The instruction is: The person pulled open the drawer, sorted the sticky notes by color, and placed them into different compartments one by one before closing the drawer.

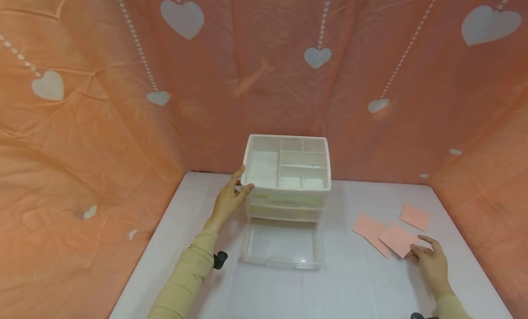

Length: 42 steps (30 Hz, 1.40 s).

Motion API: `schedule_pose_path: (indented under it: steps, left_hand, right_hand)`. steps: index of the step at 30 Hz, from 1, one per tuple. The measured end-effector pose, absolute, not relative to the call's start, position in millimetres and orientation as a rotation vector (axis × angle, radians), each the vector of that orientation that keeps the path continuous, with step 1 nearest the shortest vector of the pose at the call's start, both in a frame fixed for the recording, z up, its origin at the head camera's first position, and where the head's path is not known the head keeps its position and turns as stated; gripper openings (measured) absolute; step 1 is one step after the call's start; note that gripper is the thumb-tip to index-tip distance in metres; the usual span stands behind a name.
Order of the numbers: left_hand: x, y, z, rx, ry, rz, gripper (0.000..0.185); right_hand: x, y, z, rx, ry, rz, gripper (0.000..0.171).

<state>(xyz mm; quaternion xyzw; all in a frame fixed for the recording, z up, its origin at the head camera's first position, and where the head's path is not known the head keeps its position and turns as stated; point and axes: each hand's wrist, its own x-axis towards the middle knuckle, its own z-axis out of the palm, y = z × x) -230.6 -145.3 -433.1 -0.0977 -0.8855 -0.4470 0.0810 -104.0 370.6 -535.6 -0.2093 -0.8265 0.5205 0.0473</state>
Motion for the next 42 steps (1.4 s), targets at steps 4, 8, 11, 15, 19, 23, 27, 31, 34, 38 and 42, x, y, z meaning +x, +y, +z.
schedule_pose_path:
  steps: [4, 8, 11, 15, 19, 23, 27, 31, 34, 38, 42]
  left_hand:
    - [-231, -145, -433, -0.296, -2.645, -1.333, 0.062]
    - [-231, -144, -433, -0.3, -2.642, -1.342, 0.062]
    - [-231, -144, -434, -0.299, -2.64, -1.355, 0.062]
    - [-231, -144, -434, -0.296, -2.634, -1.351, 0.062]
    - [-231, -145, -435, -0.295, -2.632, -1.344, 0.062]
    - [-231, -145, -436, -0.285, -2.634, -1.348, 0.062]
    - [-232, -144, -436, -0.281, -2.632, -1.34, 0.061]
    - [-232, -144, -436, -0.286, -2.633, -1.33, 0.061]
    - [-231, -144, -436, -0.291, -2.629, -1.325, 0.061]
    - [-232, -144, -436, -0.293, -2.618, -1.315, 0.061]
    - [-232, -144, -437, -0.296, -2.616, -1.328, 0.061]
  right_hand:
    - [-101, 367, -525, -0.558, -2.405, 1.705, 0.026]
    - [-103, 358, -518, -0.433, -2.195, 1.883, 0.028]
    - [-106, 349, -513, -0.303, -2.012, 2.011, 0.029]
    - [-108, 333, -501, -0.145, -1.874, 2.112, 0.03]
    - [-111, 315, -488, -0.041, -1.848, 2.135, 0.03]
    - [-115, 296, -478, 0.082, -1.85, 2.141, 0.032]
    - [-119, 277, -471, 0.188, -1.881, 2.139, 0.035]
    - [-122, 256, -467, 0.247, -1.954, 2.116, 0.035]
    - [-124, 241, -466, 0.308, -1.995, 2.09, 0.032]
    - [-131, 221, -468, 0.397, -2.035, 2.046, 0.028]
    - [-138, 202, -471, 0.456, -2.104, 1.982, 0.023]
